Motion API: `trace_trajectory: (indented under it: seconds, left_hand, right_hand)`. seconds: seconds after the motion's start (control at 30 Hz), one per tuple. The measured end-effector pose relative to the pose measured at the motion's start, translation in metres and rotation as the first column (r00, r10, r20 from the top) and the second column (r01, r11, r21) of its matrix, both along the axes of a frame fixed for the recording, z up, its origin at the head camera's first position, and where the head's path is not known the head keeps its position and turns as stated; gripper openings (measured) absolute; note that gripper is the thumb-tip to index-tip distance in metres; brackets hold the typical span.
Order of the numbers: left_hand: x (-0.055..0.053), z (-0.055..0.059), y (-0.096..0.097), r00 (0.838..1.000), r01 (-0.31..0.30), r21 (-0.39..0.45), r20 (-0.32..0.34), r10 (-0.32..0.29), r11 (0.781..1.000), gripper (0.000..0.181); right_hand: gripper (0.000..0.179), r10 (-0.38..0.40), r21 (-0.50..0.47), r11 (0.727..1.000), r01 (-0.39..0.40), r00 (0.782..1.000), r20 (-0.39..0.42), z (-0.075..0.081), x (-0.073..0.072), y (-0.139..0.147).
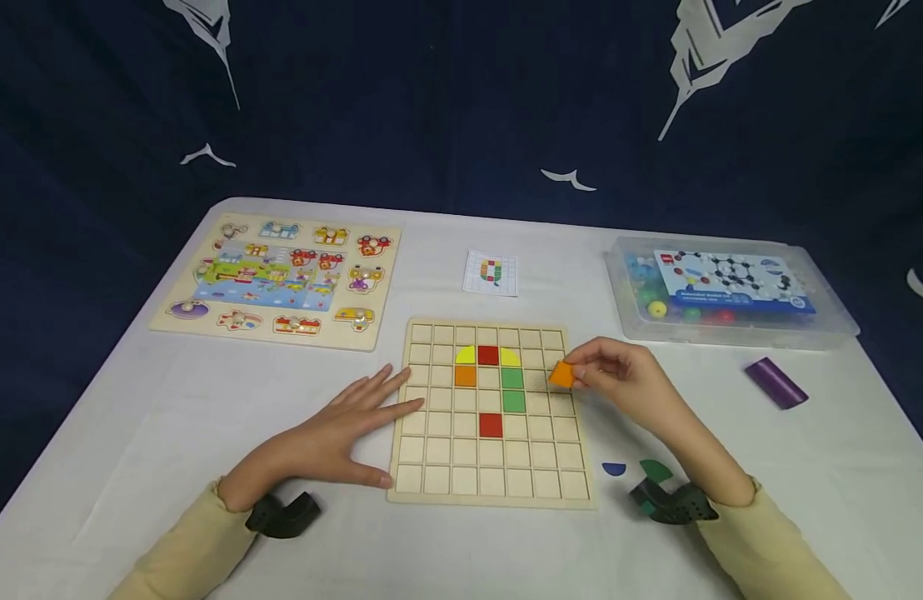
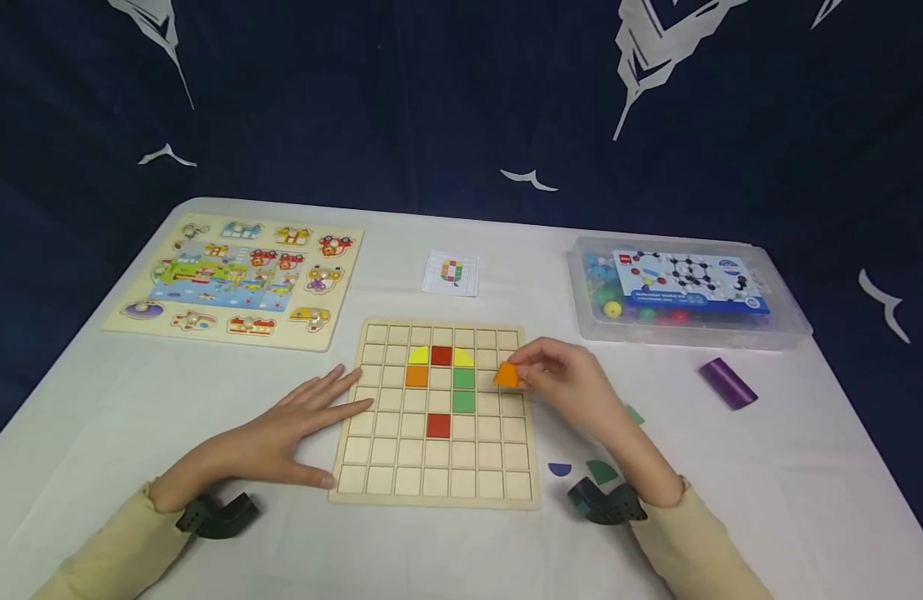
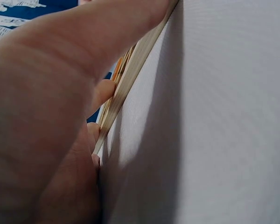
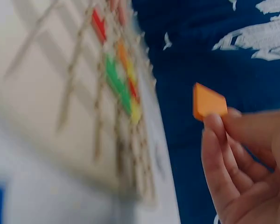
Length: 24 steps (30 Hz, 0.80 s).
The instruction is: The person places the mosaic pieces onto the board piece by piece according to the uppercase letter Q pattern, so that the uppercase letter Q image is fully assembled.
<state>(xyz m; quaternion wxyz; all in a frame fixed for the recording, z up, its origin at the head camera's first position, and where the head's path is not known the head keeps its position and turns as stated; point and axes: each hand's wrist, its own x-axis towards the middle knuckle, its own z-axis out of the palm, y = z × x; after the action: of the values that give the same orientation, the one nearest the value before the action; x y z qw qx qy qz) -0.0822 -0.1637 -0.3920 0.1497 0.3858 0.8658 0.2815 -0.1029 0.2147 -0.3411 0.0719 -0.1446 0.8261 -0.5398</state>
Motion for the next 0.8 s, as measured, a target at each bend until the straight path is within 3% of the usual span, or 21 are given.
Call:
trace_trajectory:
  seconds: [0.17,0.43,0.57,0.8]
  left_hand:
    - [0.001,0.000,-0.001,1.000,0.002,0.000,-0.011,-0.002,1.000,0.093]
    - [0.001,0.001,0.000,1.000,0.003,0.003,0.001,-0.003,1.000,0.092]
    - [0.001,0.001,0.000,1.000,0.005,-0.005,0.002,-0.005,1.000,0.092]
    - [0.002,0.002,0.001,1.000,0.011,0.002,-0.002,-0.011,1.000,0.092]
  right_hand:
    - [0.015,-0.063,-0.106,0.992,0.067,0.997,0.043,0.006,-0.013,-0.031]
    - [0.015,0.003,-0.215,0.976,0.039,0.982,0.191,-0.014,-0.021,-0.072]
    - [0.011,-0.003,-0.170,0.985,0.036,0.982,0.191,-0.023,-0.019,-0.082]
    - [0.007,-0.007,-0.069,0.998,0.014,0.995,0.104,-0.036,-0.015,-0.087]
